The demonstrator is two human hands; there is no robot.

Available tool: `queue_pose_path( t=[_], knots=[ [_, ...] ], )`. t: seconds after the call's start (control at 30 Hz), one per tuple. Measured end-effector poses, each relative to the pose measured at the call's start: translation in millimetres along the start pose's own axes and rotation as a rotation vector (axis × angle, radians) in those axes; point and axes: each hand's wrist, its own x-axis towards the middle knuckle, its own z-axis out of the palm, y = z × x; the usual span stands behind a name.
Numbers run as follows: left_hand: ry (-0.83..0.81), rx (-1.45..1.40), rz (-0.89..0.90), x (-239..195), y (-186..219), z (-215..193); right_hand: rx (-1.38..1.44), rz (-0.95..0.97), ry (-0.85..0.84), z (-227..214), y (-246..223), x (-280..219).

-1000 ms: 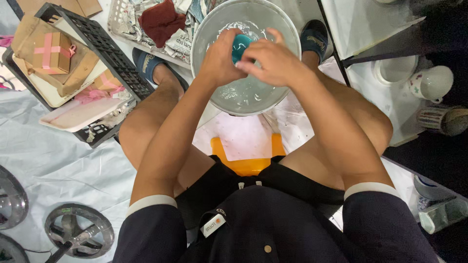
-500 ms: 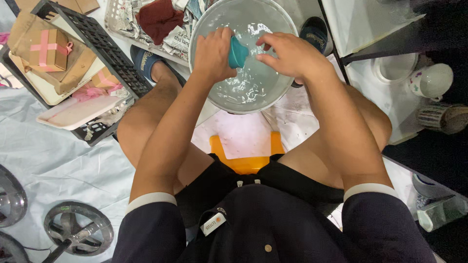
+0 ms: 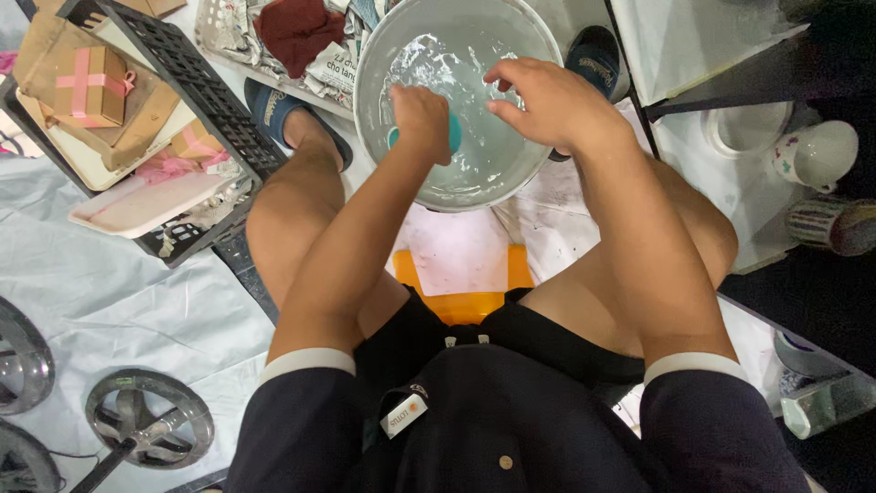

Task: The person washes several ceramic cups and a small plate in a bucket of water using a sponge. The person scrubs the interior and exterior of each item, rinses them in the water, and places them on a nearby shelf.

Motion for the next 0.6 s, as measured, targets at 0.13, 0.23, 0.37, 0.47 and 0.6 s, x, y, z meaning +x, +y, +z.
queue_pose_path(
  t=[0.13,0.23,0.37,0.47,0.6],
  knots=[
    [-0.140,-0.038,-0.015,28.3,24.3,16.1,0.015,-0.038,0.032,2.6,1.5,-3.0],
    [-0.186,-0.130,0.036,52.2,36.2,34.4,0.015,0.023,0.015,1.0,5.7,-3.7],
    [-0.277,-0.372,0.071,74.9,40.5,71.7,0.026,0.007,0.012,7.1,14.2,-4.5],
    [-0.264,-0.482,0.194,87.8,35.1,93.8,0.052,-0.087,0.051,11.3,22.9,2.8],
    [-0.169,-0.629,0.228,90.4,34.0,109.4,0.077,-0.118,0.071,19.3,24.8,1.1]
  ],
)
